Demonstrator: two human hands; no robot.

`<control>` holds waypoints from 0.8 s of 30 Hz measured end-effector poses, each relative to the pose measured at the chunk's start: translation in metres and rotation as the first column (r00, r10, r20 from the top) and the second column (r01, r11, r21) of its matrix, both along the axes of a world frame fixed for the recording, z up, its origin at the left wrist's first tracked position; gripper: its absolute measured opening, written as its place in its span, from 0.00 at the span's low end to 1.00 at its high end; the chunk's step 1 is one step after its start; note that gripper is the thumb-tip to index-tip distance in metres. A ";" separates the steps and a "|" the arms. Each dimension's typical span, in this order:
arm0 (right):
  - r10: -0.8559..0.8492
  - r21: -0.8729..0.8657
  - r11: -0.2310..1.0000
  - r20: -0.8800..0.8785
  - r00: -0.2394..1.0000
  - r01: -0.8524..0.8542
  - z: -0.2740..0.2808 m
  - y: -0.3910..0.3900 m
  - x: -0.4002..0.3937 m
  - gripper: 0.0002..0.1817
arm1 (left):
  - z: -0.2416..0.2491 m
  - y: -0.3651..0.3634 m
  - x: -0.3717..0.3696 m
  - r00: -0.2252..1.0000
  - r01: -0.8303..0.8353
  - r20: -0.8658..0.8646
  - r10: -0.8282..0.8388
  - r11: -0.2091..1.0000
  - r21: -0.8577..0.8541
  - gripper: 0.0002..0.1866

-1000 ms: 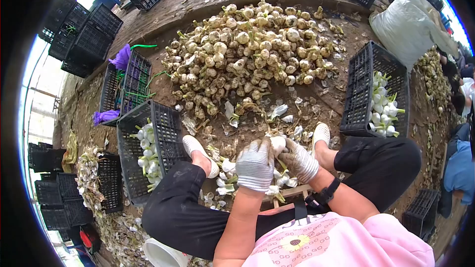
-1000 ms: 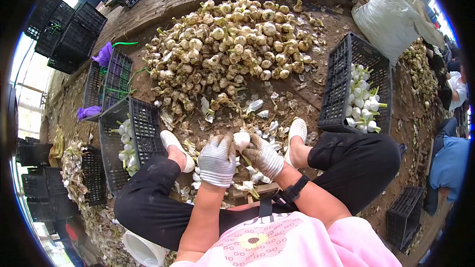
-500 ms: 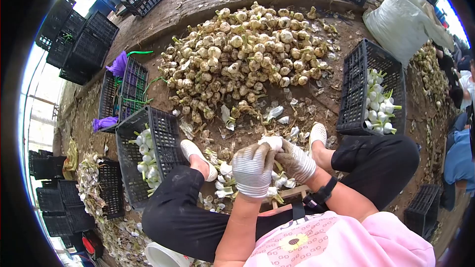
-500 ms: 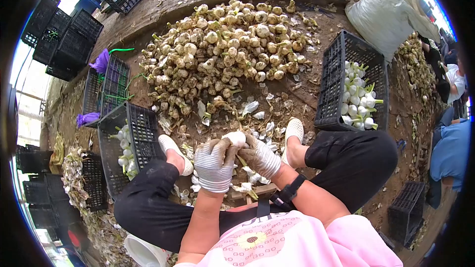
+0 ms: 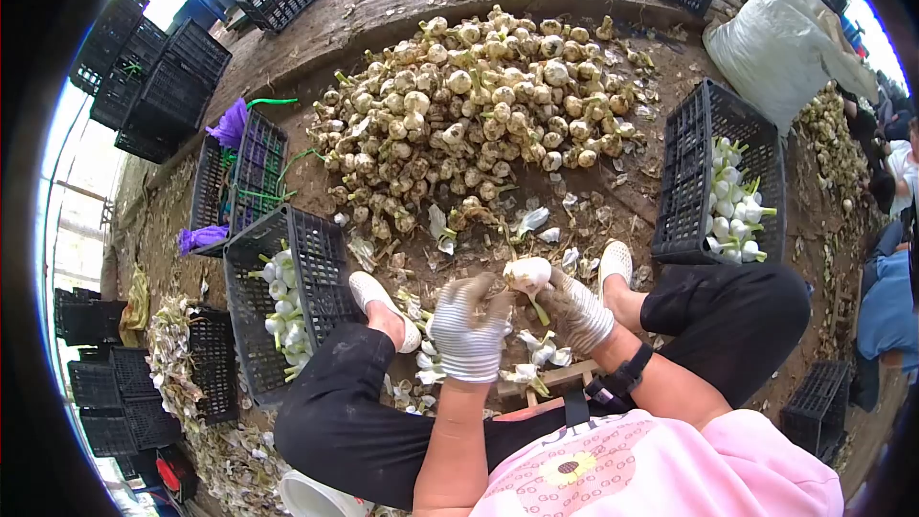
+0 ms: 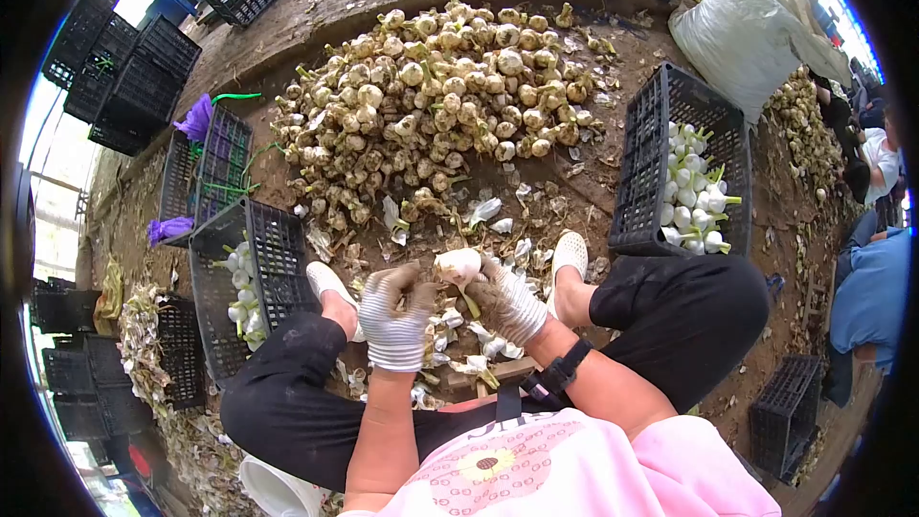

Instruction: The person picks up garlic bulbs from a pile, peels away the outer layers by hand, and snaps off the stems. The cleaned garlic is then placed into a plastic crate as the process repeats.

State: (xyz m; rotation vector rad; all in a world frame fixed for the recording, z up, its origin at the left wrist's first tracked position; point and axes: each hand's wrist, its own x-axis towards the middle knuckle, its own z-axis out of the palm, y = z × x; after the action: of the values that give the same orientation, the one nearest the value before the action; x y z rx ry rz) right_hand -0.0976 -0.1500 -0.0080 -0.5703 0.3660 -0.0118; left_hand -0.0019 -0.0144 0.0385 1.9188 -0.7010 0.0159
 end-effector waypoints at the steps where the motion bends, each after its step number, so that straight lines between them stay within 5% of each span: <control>1: -0.014 -0.047 0.999 -0.005 1.000 0.014 0.003 0.000 0.002 0.29 | 0.005 -0.006 -0.004 0.979 -0.007 0.202 -0.010 0.996 0.083 0.13; 6: -0.098 -0.292 0.954 -0.068 0.993 0.074 -0.003 0.009 0.004 0.28 | 0.009 -0.018 -0.004 0.882 -0.004 0.462 -0.098 0.976 0.216 0.07; 9: -0.027 -0.092 0.996 -0.068 0.997 0.021 0.003 0.005 0.003 0.28 | 0.003 -0.019 0.002 0.983 -0.014 0.182 -0.002 0.996 0.086 0.05; 10: 0.000 -0.026 1.000 -0.028 1.000 -0.001 0.005 0.005 0.001 0.28 | 0.001 -0.019 0.004 0.990 -0.050 -0.135 0.037 0.995 -0.090 0.03; 11: 0.026 0.039 0.999 0.013 1.000 -0.026 0.007 0.006 -0.002 0.29 | 0.002 -0.015 0.003 0.750 -0.229 -0.661 -0.017 0.931 -0.284 0.02; 15: 0.150 0.267 0.945 0.164 0.975 -0.191 -0.004 -0.002 -0.011 0.29 | -0.045 0.012 0.029 0.625 -0.407 -0.780 -0.036 0.837 -0.365 0.01; 17: 0.093 0.151 0.983 0.097 0.991 -0.107 0.004 -0.001 -0.012 0.32 | -0.065 0.020 0.037 0.700 0.008 -0.714 -0.037 0.999 -0.043 0.04; 18: 0.057 0.091 0.994 0.044 0.997 -0.061 0.008 -0.001 -0.012 0.32 | -0.067 0.021 0.031 0.905 0.175 -0.425 0.023 0.890 0.421 0.15; 19: 0.015 0.028 1.000 -0.007 1.000 -0.015 0.010 -0.002 -0.011 0.32 | -0.067 0.025 0.025 0.855 0.313 -0.505 0.119 0.658 0.685 0.33; 20: 0.061 -0.163 0.985 0.040 0.997 -0.054 0.001 -0.006 -0.013 0.33 | -0.081 0.033 0.024 0.825 0.367 -0.565 0.020 0.741 0.563 0.39; 23: 0.159 -0.087 0.984 0.073 0.985 -0.153 0.005 -0.019 -0.011 0.34 | -0.055 0.036 0.017 0.715 0.364 -0.674 -0.186 0.922 0.133 0.48; 24: 0.183 -0.298 0.940 0.026 0.983 -0.167 0.007 -0.019 -0.008 0.33 | -0.032 0.032 0.015 0.686 0.312 -0.687 -0.240 0.950 -0.021 0.49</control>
State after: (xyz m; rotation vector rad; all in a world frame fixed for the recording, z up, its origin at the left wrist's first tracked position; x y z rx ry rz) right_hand -0.1054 -0.1689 -0.0012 -0.8957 0.2609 0.0914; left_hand 0.0133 0.0176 0.0067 1.7020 -0.4689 -0.9013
